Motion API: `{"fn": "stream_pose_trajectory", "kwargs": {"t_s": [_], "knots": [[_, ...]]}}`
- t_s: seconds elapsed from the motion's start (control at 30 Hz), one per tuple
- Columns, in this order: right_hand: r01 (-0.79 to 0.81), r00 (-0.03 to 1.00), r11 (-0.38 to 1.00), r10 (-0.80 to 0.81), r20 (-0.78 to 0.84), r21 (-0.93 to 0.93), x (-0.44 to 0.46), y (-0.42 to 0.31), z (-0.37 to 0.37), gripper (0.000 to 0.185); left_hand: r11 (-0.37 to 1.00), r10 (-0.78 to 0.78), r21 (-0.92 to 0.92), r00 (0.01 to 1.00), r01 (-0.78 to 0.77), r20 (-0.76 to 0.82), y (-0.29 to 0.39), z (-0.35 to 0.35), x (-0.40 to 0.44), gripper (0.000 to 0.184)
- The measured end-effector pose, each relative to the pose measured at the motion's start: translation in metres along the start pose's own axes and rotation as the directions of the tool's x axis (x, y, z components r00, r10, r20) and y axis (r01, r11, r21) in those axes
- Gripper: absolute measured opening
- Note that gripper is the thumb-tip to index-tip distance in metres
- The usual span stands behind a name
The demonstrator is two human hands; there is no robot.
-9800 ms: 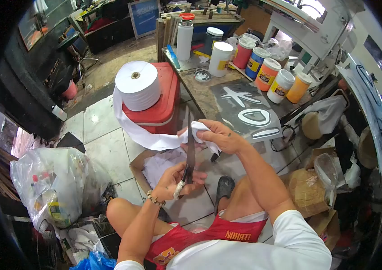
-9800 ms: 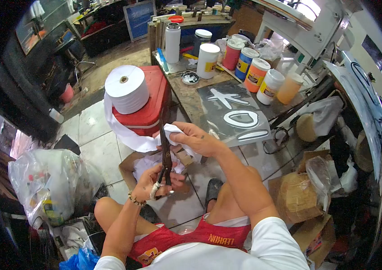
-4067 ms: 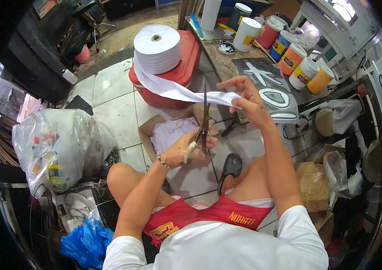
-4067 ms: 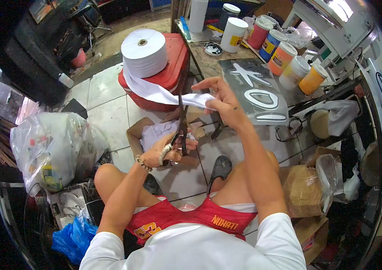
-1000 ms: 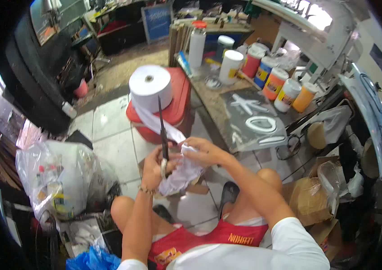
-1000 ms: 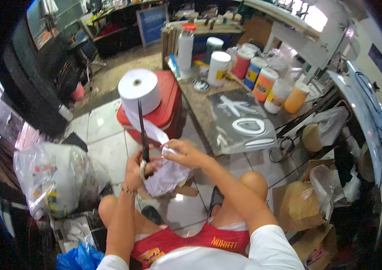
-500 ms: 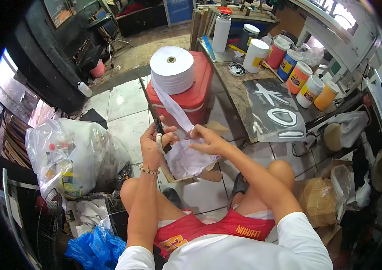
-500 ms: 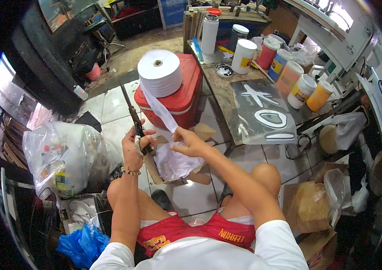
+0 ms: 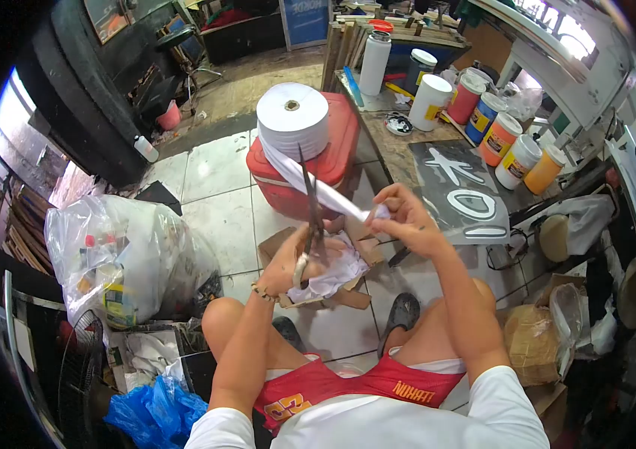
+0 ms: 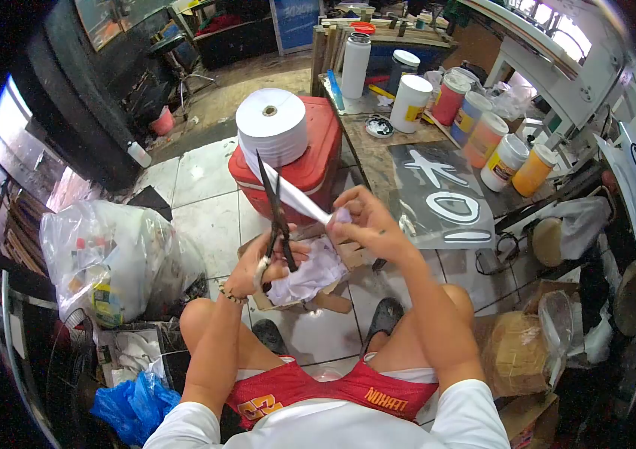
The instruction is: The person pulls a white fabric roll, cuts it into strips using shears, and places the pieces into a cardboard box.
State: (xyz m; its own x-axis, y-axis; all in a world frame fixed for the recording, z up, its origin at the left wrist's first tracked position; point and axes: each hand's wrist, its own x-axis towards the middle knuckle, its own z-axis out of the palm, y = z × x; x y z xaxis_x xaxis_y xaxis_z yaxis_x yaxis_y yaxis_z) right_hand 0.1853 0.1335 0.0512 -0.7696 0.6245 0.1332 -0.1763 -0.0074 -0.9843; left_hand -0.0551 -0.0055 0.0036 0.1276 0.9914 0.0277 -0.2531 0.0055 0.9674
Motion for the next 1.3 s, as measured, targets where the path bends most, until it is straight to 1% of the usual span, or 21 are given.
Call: {"fn": "stream_pose_trajectory", "kwargs": {"t_s": [0.03, 0.07, 0.1, 0.13, 0.17, 0.2, 0.23, 0.3, 0.33, 0.47, 0.53, 0.57, 0.63, 0.8, 0.9, 0.97, 1.0, 1.03, 1.13, 1.2, 1.3], "knots": [[0.001, 1.000, 1.000, -0.001, -0.004, -0.001, -0.002, -0.006, -0.006, 0.037, 0.998, 0.027, -0.065, 0.987, -0.017, 0.158, 0.001, 0.004, -0.002, 0.088], [0.043, 0.994, 0.999, -0.045, -0.097, -0.015, -0.005, -0.011, -0.011, 0.036, 0.999, -0.025, -0.036, 0.970, 0.034, 0.240, 0.002, 0.006, -0.005, 0.094], [0.084, 0.977, 0.996, -0.089, -0.192, -0.033, -0.006, -0.016, -0.015, 0.035, 0.999, -0.026, -0.036, 0.969, 0.036, 0.247, 0.004, 0.007, -0.005, 0.094], [0.102, 0.954, 0.994, -0.112, -0.276, -0.049, -0.007, -0.019, -0.017, 0.034, 0.995, -0.065, -0.050, 0.923, 0.091, 0.380, 0.004, 0.010, -0.003, 0.094], [0.101, 0.952, 0.993, -0.112, -0.284, -0.053, -0.007, -0.020, -0.019, 0.034, 0.988, -0.099, -0.056, 0.856, 0.147, 0.507, 0.003, 0.012, -0.002, 0.095], [0.146, 0.929, 0.989, -0.139, -0.343, -0.007, -0.006, -0.019, -0.022, 0.034, 0.981, -0.137, -0.046, 0.843, 0.188, 0.520, -0.004, 0.015, -0.002, 0.097], [0.193, 0.902, 0.980, -0.163, -0.400, 0.036, -0.006, -0.018, -0.023, 0.035, 0.981, -0.137, -0.046, 0.840, 0.189, 0.526, -0.010, 0.017, -0.003, 0.097], [0.216, 0.888, 0.975, -0.177, -0.424, 0.044, -0.006, -0.018, -0.023, 0.035, 0.950, -0.242, -0.055, 0.835, 0.307, 0.494, -0.016, 0.023, -0.001, 0.096], [0.223, 0.888, 0.974, -0.187, -0.420, 0.038, -0.007, -0.017, -0.023, 0.035, 0.950, -0.280, 0.013, 0.831, 0.313, 0.481, -0.018, 0.023, 0.001, 0.095], [0.203, 0.914, 0.979, -0.181, -0.363, 0.021, -0.009, -0.018, -0.015, 0.031, 0.979, -0.201, 0.063, 0.893, 0.192, 0.403, -0.029, 0.023, 0.007, 0.083], [0.171, 0.942, 0.985, -0.154, -0.300, 0.033, -0.011, -0.013, -0.019, 0.033, 0.965, -0.221, 0.194, 0.940, 0.174, 0.258, -0.018, 0.022, 0.015, 0.080], [0.141, 0.963, 0.989, -0.128, -0.236, 0.040, -0.012, -0.011, -0.020, 0.035, 0.965, -0.224, 0.195, 0.940, 0.176, 0.259, -0.016, 0.019, 0.020, 0.080], [0.115, 0.971, 0.992, -0.103, -0.216, 0.043, -0.015, -0.012, -0.018, 0.035, 0.979, -0.151, 0.169, 0.958, 0.112, 0.244, -0.014, 0.010, 0.026, 0.095], [0.056, 0.984, 0.997, -0.047, -0.172, 0.044, -0.014, -0.011, -0.022, 0.033, 0.984, -0.164, 0.105, 0.967, 0.145, 0.195, -0.017, 0.001, 0.031, 0.089], [0.029, 0.970, 0.999, -0.020, -0.243, 0.034, -0.010, -0.008, -0.026, 0.034, 0.981, -0.171, 0.123, 0.964, 0.148, 0.203, -0.029, -0.006, 0.030, 0.081], [-0.169, 0.928, 0.981, 0.125, -0.351, -0.097, -0.005, -0.008, -0.021, 0.044, 0.976, -0.166, 0.171, 0.971, 0.136, 0.172, -0.033, -0.007, 0.025, 0.076], [-0.215, 0.918, 0.959, 0.132, -0.375, -0.187, -0.004, -0.004, -0.018, 0.056, 0.985, -0.127, 0.144, 0.968, 0.097, 0.218, -0.030, -0.004, 0.024, 0.073], [-0.265, 0.907, 0.922, 0.138, -0.399, -0.283, -0.001, 0.003, -0.016, 0.056, 0.986, -0.108, 0.150, 0.974, 0.079, 0.197, -0.041, -0.006, 0.023, 0.074], [-0.265, 0.930, 0.859, 0.106, -0.353, -0.439, 0.006, -0.001, -0.009, 0.046, 0.984, -0.151, 0.126, 0.962, 0.125, 0.228, -0.036, -0.002, 0.022, 0.070], [-0.386, 0.907, 0.773, 0.220, -0.359, -0.503, 0.007, -0.001, -0.013, 0.042, 0.978, -0.204, 0.078, 0.954, 0.191, 0.221, -0.037, -0.001, 0.023, 0.073], [-0.286, 0.937, 0.796, 0.117, -0.329, -0.534, 0.008, -0.003, -0.015, 0.051, 0.989, -0.136, 0.099, 0.956, 0.114, 0.260, -0.035, -0.002, 0.020, 0.077]]}}
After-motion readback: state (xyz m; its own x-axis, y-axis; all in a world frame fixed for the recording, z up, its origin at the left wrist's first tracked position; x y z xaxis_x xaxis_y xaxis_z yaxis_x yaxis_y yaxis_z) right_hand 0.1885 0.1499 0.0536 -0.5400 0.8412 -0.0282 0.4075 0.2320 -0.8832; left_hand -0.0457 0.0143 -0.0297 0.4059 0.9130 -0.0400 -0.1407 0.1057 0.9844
